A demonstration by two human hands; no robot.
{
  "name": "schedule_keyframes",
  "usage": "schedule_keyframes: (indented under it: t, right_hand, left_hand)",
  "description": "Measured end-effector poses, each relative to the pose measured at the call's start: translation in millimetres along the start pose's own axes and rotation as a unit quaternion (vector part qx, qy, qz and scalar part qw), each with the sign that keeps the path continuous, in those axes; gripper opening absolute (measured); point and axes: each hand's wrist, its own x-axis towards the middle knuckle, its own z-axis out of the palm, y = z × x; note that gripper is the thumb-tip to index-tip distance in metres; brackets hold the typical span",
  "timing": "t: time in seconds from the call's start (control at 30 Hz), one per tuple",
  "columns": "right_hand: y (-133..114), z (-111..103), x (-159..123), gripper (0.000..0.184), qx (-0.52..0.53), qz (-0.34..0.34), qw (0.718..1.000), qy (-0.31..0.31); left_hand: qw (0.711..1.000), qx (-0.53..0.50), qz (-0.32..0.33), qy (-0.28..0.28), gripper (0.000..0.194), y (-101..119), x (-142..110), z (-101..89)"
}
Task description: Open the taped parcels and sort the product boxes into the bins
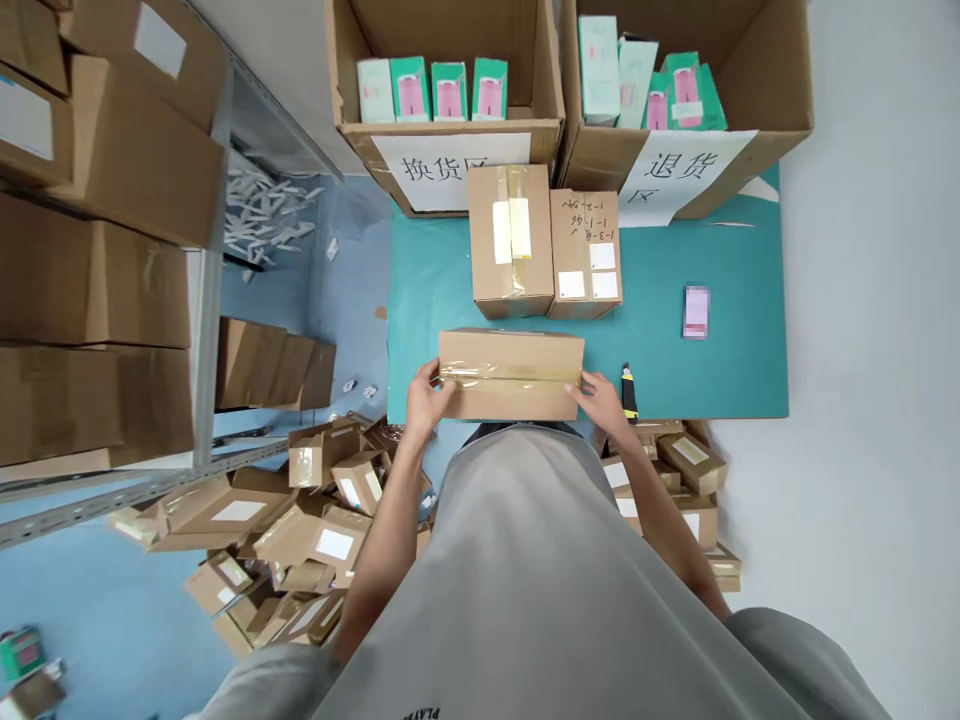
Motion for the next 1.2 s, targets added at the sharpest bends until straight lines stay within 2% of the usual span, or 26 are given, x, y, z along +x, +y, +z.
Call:
schedule_keyframes:
  t: [0.07,0.13,0.23,0.37,0.47,0.57,0.63,0.73,0.8,0.83,0.9,0.97,1.03,1.13,1.2]
  right_hand:
    - [10,-8,-11,0.072,0.040,-0.021,0.999,0.004]
    - [20,-14,-23,0.074,0.054,-0.020,0.998,0.014]
    - [39,-20,-35,0.074,0.055,0.003,0.998,0.011]
    - [66,-12,-45,0.058,0.055,0.022,0.998,-0.034]
    - [83,-4,-47,0.043,0.027,0.045,0.997,-0.057]
    - [94,-12,-29,0.036,0.023,0.068,0.996,-0.060]
    - [92,-27,0,0.047,0.032,0.071,0.997,-0.026]
    - [70,-53,66,0.087,0.084,0.061,0.991,0.086]
    - [43,-63,115,0.112,0.131,0.065,0.980,0.133]
    - [28,-65,137,0.117,0.149,0.075,0.977,0.135]
    - [1,-61,172,0.115,0.178,0.087,0.973,0.116]
    - [-16,-53,191,0.107,0.197,0.087,0.971,0.106]
    - [-18,-45,196,0.101,0.211,0.081,0.968,0.112]
    - [5,-43,187,0.097,0.226,0.061,0.963,0.137]
    - [28,-52,179,0.095,0.223,0.037,0.960,0.167]
  left_hand:
    - [0.999,-0.006,0.037,0.007,0.055,-4,-11,4.7]
    - [0.999,-0.017,0.035,0.003,0.052,-13,-24,8.3]
    - [0.999,-0.034,-0.013,0.000,0.044,-30,-45,14.2]
    - [0.997,0.014,-0.077,-0.016,0.038,-52,-62,18.4]
    - [0.992,0.036,-0.107,-0.058,0.035,-65,-59,13.3]
    - [0.990,0.012,-0.106,-0.088,0.030,-68,-32,1.0]
    - [0.994,-0.013,-0.091,-0.061,0.036,-59,1,-6.3]
    - [0.996,-0.059,-0.069,0.003,0.058,-23,66,-4.9]
    - [0.995,-0.076,-0.056,0.011,0.067,11,108,7.0]
    - [0.995,-0.084,-0.052,0.004,0.070,29,126,15.4]
    - [0.993,-0.102,-0.050,-0.020,0.071,61,152,33.6]
    - [0.992,-0.112,-0.047,-0.040,0.069,81,165,48.7]
    - [0.992,-0.109,-0.038,-0.054,0.069,89,167,57.4]
    - [0.992,-0.096,-0.023,-0.078,0.076,88,158,64.9]
    - [0.991,-0.087,-0.012,-0.097,0.081,88,153,75.4]
